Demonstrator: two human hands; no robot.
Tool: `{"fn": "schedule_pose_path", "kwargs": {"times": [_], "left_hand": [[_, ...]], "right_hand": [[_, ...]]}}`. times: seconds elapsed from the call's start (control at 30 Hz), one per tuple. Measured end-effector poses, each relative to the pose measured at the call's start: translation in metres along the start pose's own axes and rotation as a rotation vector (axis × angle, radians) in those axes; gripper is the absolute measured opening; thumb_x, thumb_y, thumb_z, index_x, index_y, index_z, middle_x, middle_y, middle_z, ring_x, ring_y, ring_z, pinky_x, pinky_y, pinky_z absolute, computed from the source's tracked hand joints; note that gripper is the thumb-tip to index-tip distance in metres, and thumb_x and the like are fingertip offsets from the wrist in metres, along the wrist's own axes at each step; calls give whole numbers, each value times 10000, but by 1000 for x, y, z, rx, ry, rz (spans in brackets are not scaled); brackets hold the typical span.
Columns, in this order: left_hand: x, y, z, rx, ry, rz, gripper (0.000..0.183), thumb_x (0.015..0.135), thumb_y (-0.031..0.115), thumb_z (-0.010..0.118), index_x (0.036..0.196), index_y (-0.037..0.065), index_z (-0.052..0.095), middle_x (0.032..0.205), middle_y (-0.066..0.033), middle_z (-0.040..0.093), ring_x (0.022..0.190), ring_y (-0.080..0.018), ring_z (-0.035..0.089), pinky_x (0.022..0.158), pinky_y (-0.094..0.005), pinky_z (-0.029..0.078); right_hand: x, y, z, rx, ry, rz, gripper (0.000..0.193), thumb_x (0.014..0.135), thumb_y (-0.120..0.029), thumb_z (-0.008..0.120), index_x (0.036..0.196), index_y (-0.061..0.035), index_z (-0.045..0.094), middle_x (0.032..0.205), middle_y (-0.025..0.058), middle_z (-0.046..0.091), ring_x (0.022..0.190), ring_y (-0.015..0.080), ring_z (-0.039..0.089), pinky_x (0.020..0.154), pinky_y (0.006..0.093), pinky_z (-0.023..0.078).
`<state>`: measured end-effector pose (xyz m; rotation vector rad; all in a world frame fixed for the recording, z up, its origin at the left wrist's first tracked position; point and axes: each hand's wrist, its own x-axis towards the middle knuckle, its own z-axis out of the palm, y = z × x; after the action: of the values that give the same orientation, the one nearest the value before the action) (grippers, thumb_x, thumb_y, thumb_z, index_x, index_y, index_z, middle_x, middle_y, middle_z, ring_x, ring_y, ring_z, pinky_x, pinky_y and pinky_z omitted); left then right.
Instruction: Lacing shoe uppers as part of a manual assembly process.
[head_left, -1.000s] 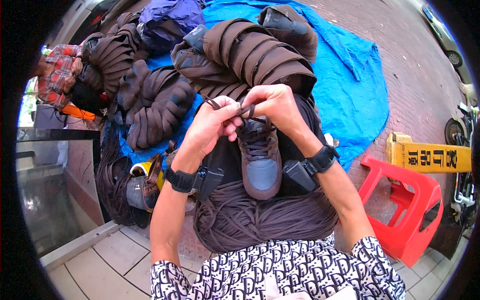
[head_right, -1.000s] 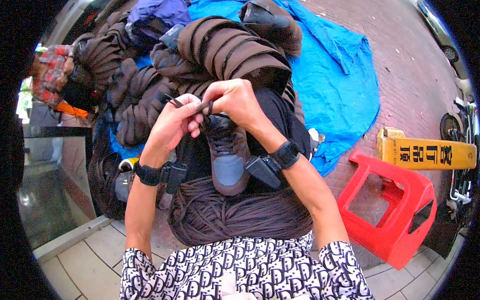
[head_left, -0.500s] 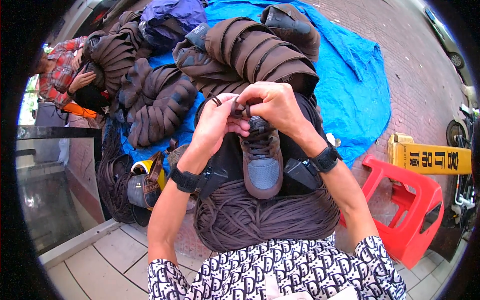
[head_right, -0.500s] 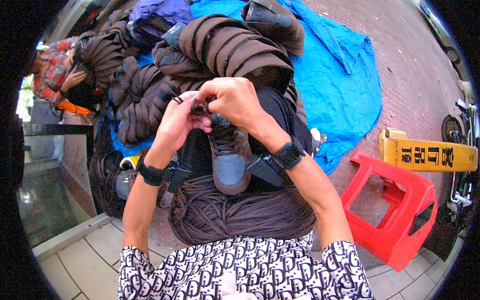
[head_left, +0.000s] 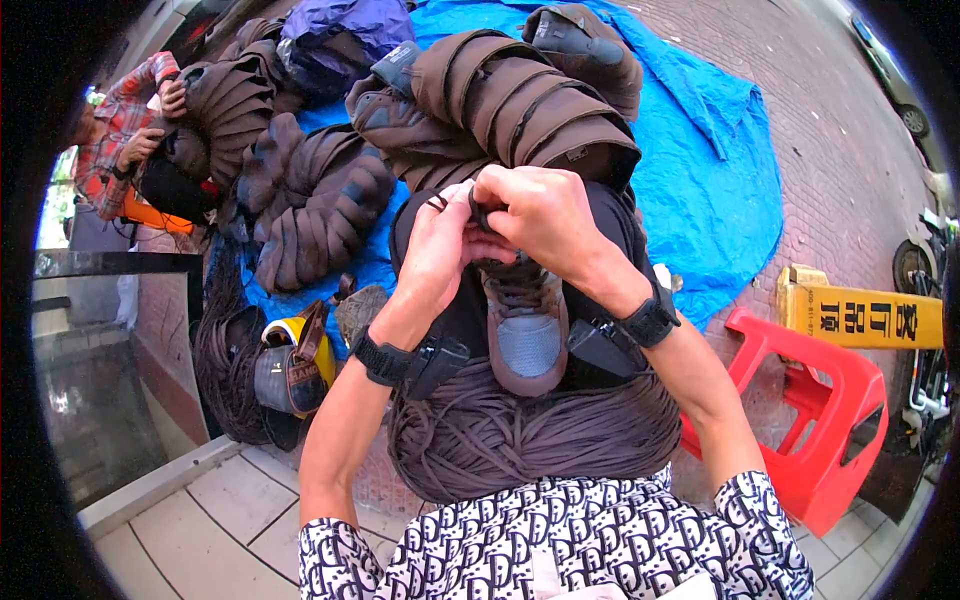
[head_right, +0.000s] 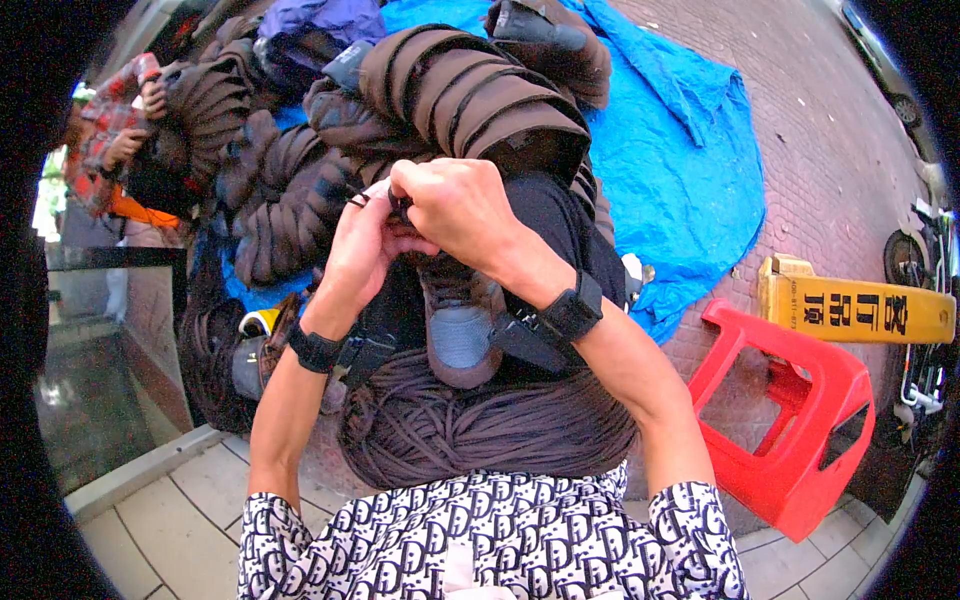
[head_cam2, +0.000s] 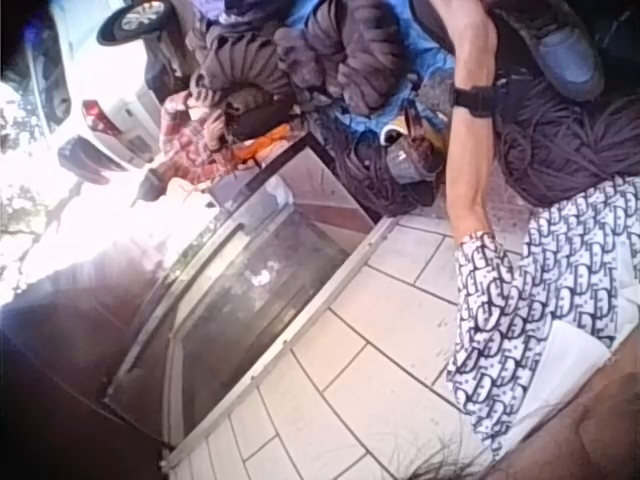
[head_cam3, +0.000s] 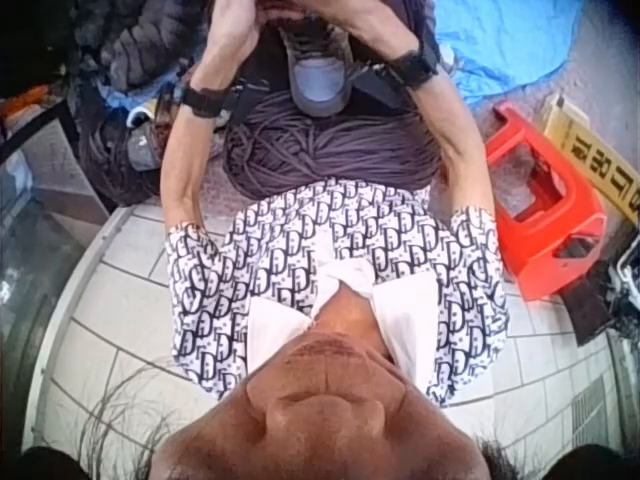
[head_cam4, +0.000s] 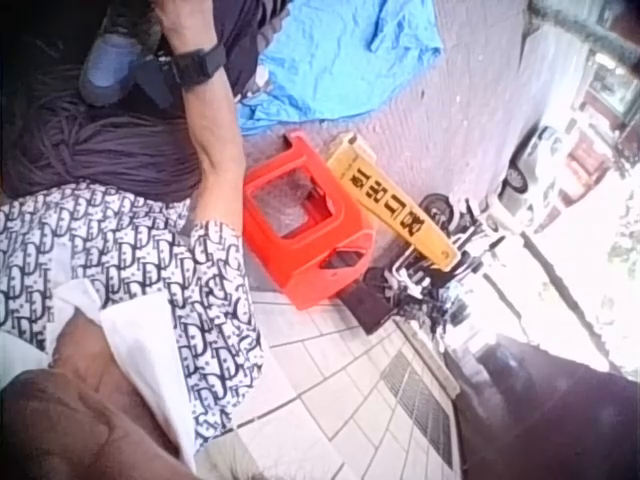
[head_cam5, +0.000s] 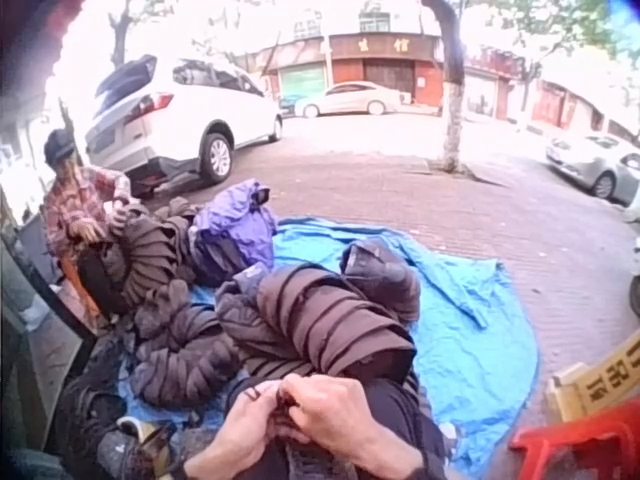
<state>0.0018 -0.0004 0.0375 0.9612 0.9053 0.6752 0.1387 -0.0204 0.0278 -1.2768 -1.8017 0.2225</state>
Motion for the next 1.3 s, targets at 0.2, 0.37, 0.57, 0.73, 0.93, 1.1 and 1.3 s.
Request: {"fn": "schedule_pose_path", "kwargs": {"times": [0.2, 0.37, 0.57, 0.73, 0.93, 1.1, 1.3], "left_hand": [[1, -1, 2, -135, 91, -148, 316, 925, 265, 347, 968, 16, 538, 828, -99, 600, 686, -196, 614, 565, -325, 538], [3, 3, 4, -76, -108, -176, 328, 920, 296, 396, 928, 9, 554, 755, -100, 609, 636, -175, 613, 526, -284, 519], [2, 18, 15, -132, -301, -48, 225, 897, 233, 482, 897, 16, 542, 724, -87, 601, 548, -129, 581, 485, -241, 494], [-13, 41, 34, 137, -236, 106, 169, 887, 190, 495, 862, 25, 523, 680, -64, 577, 517, -105, 554, 452, -218, 452], [-22, 63, 33, 283, -252, 380, 98, 872, 117, 516, 873, 23, 547, 642, -33, 558, 488, -76, 510, 444, -199, 419], [-18, 53, 18, 834, 30, 474, 263, 774, 160, 625, 965, 13, 520, 703, -88, 575, 604, -183, 570, 569, -277, 480], [-77, -6, 4, 1625, -580, 711, 741, 513, 248, 767, 1159, 49, 463, 1202, -151, 455, 1140, -341, 403, 918, -427, 369]], "right_hand": [[-1, -3, 1, -214, -103, -201, 239, 683, -157, 594, 883, -52, 517, 629, 90, 587, 596, 240, 614, 499, 335, 480], [2, -1, -15, -110, -172, -60, 324, 721, -117, 550, 1034, -44, 509, 703, 139, 615, 624, 283, 619, 523, 372, 487], [9, -7, -62, 24, -169, 94, 395, 673, -22, 538, 1063, -84, 530, 676, 142, 605, 608, 285, 610, 516, 371, 473], [27, -25, -87, 211, -56, 257, 377, 616, 3, 564, 987, -61, 595, 589, 89, 559, 535, 127, 564, 499, 270, 451], [40, -36, -108, 439, -186, 159, 397, 561, 67, 509, 943, -8, 583, 599, 9, 523, 545, 51, 464, 483, 196, 370], [34, 5, -81, 6, -111, -143, 301, 630, 14, 543, 921, -54, 584, 621, 42, 536, 575, 94, 512, 539, 244, 429], [-39, 58, -78, 121, -250, 428, 381, 631, -31, 623, 1009, -33, 580, 736, 54, 601, 667, 124, 568, 629, 253, 462]]}}
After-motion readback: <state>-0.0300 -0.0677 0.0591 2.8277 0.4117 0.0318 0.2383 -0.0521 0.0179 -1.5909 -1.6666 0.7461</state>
